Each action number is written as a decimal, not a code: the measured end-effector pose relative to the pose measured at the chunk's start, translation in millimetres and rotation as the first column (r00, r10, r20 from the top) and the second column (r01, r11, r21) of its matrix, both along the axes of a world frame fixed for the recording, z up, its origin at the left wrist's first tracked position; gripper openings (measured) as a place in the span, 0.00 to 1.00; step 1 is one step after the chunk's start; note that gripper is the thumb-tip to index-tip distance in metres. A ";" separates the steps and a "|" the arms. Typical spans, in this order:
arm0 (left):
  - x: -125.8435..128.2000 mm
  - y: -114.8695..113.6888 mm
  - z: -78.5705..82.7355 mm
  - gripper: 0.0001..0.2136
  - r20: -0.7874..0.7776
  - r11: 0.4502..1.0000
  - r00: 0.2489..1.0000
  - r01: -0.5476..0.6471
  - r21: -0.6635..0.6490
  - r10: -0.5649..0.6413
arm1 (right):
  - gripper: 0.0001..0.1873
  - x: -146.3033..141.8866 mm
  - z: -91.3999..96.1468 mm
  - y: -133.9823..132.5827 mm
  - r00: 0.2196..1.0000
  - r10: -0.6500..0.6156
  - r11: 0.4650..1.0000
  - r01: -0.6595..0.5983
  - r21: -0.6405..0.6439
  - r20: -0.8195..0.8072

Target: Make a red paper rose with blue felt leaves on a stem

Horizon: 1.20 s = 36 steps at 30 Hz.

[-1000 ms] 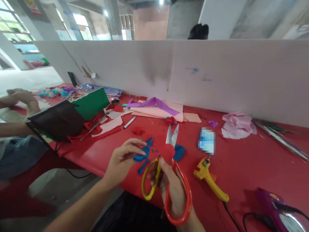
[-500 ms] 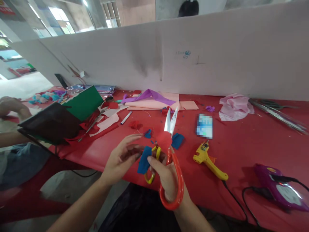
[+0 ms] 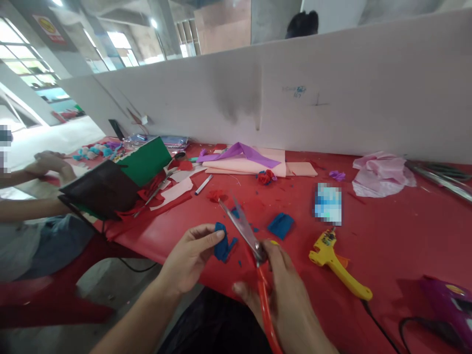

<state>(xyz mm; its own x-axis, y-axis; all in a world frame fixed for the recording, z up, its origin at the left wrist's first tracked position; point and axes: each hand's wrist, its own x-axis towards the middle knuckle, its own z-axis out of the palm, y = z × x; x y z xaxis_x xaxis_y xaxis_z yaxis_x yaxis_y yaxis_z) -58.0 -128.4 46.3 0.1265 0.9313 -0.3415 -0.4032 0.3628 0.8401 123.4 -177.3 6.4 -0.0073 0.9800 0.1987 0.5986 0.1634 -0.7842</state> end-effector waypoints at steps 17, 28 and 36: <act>-11.2 -0.4 6.8 0.03 -0.027 0.991 0.999 0.030 0.133 -0.026 | 0.19 8.0 1.7 -4.0 0.989 0.125 0.991 -0.120 -0.066 0.076; -17.5 4.6 7.8 0.06 -0.040 0.993 0.996 0.078 0.093 -0.075 | 0.14 22.5 17.5 -5.0 0.959 0.242 0.970 -0.236 -0.056 0.145; -21.1 5.7 4.1 0.05 -0.089 0.976 0.981 0.185 0.114 -0.175 | 0.09 34.3 22.1 -7.3 0.952 0.260 0.964 -0.248 -0.092 0.160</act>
